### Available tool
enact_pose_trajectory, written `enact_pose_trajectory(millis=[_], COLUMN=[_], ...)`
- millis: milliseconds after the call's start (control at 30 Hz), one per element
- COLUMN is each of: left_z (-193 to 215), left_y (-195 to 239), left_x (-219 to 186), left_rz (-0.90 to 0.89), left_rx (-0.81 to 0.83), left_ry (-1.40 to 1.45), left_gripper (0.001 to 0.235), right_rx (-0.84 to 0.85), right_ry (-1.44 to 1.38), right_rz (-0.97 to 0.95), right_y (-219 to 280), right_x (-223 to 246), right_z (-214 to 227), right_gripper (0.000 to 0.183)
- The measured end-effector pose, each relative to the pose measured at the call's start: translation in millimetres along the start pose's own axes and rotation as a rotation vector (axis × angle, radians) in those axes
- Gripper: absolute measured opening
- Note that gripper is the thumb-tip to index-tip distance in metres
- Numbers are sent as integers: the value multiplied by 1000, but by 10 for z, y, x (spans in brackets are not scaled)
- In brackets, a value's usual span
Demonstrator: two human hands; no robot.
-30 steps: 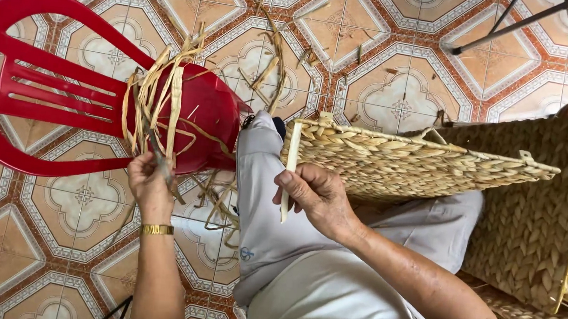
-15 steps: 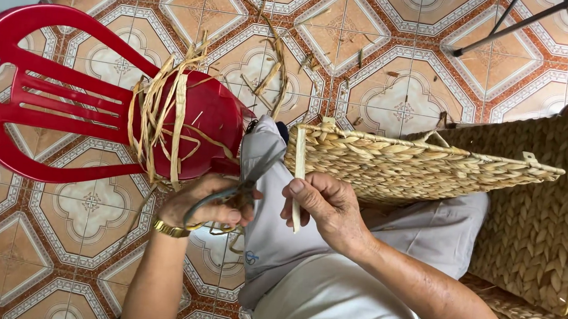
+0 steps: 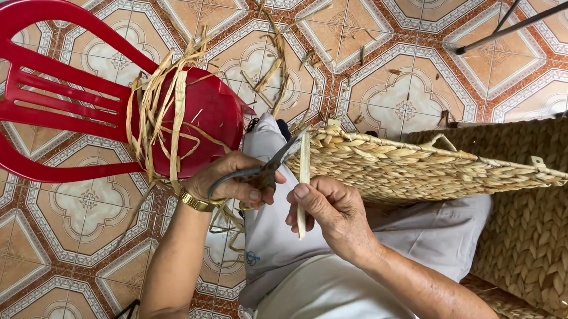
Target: The person sits on the floor with a woven water hyacinth basket on their lap and tucks flat palm-leaf strips along the basket rim by hand, folding and pressing each strip into place. They pick up new strips, trim excess material with scissors, and reposition the basket while continuing to secure the rim.
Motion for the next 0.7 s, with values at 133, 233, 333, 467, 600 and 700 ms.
enact_pose_trajectory(millis=[133,233,333,467,600,700], left_z=[37,48,105,168,706,1284], left_y=[-32,-59,-58,82,428,729], left_x=[-34,-64,-93,-253,-91,276], left_rz=[13,11,-39,-280,-454,-415], left_rx=[-5,-9,-12,-25,-403,-828], left_ry=[-56,-143,-293,-342,-96,-162], left_gripper=[52,53,52,49,49,43], right_rx=[-3,-7,14,248,399,307], right_ry=[2,18,45,295,737,1129], right_rz=[-10,-16,-8,102,337,551], right_y=[1,-7,19,172,289,343], right_x=[-13,-7,-26,-18,462,670], right_z=[6,9,9,-122,-341,-269], right_gripper=[35,35,34,30,33,70])
Point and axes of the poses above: each hand's wrist, its own y-axis away from the middle knuckle, its own z-axis out of the back of the hand, x = y × z, the point moved 8 cm from there along -y, towards the middle knuckle, and after that the axes turned 4 degrees about x, right-handed, at the moved point
